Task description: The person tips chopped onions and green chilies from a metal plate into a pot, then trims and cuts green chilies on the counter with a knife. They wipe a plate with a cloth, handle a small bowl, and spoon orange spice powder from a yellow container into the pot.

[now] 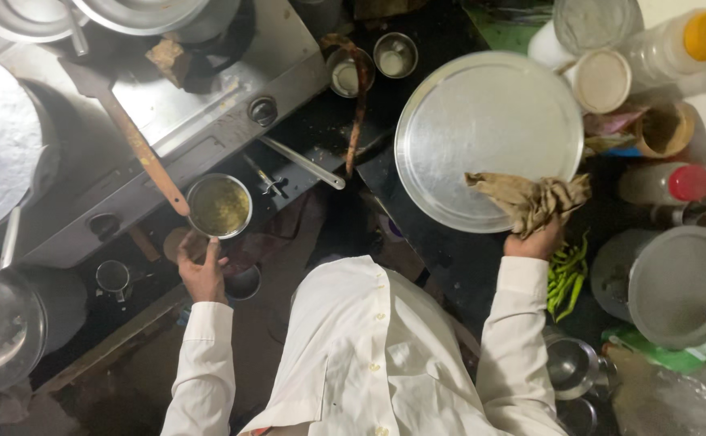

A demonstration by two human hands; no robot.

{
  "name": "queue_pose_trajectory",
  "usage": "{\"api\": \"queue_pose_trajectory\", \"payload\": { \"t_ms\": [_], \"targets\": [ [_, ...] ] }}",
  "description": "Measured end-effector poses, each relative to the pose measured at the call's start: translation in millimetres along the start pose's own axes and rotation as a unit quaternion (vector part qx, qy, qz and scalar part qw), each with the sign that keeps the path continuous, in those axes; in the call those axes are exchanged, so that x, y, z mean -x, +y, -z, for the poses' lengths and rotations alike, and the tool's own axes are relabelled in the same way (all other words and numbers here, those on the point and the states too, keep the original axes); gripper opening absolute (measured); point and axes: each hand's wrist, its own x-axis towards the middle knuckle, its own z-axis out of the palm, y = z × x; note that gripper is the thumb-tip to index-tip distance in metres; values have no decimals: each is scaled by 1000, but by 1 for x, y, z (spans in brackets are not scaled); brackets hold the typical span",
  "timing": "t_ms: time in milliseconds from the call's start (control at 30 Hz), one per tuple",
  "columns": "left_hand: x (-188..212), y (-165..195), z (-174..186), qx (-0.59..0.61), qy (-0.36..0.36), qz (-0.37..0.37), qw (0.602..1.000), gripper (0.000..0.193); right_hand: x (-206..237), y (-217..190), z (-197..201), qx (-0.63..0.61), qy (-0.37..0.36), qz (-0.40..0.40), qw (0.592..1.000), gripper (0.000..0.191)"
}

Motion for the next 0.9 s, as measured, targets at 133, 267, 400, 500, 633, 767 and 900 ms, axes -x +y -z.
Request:
{"api": "queue_pose_trajectory", "payload": {
  "t_ms": [133, 267, 400, 500, 633, 767, 900],
  "targets": [
    [4, 2, -6, 2, -3, -26, 1000, 40, 24, 3, 30, -46, -17, -2, 999, 42],
    [8, 2, -11, 7, 22, -50, 998, 34, 66, -43, 43, 395, -108, 310, 858, 31],
    [2, -5, 1, 24, 47, -80, 995, 34, 88, -105, 14, 108, -5, 311, 944, 33],
    [-4, -13, 11, 25, 34, -109, 993, 34, 110, -144, -4, 400, -49, 446, 799, 40],
    [-10, -18, 13, 13, 54, -72, 996, 39, 110, -151, -26, 559, -129, 509, 642, 37],
    [-12, -16, 9, 37, 74, 18, 996, 44, 107, -146, -30, 575, -146, 510, 623, 41],
    [-5, -17, 9, 40, 53, -5, 998, 48, 104, -144, -38, 412, -119, 377, 821, 36]
  ]
}}
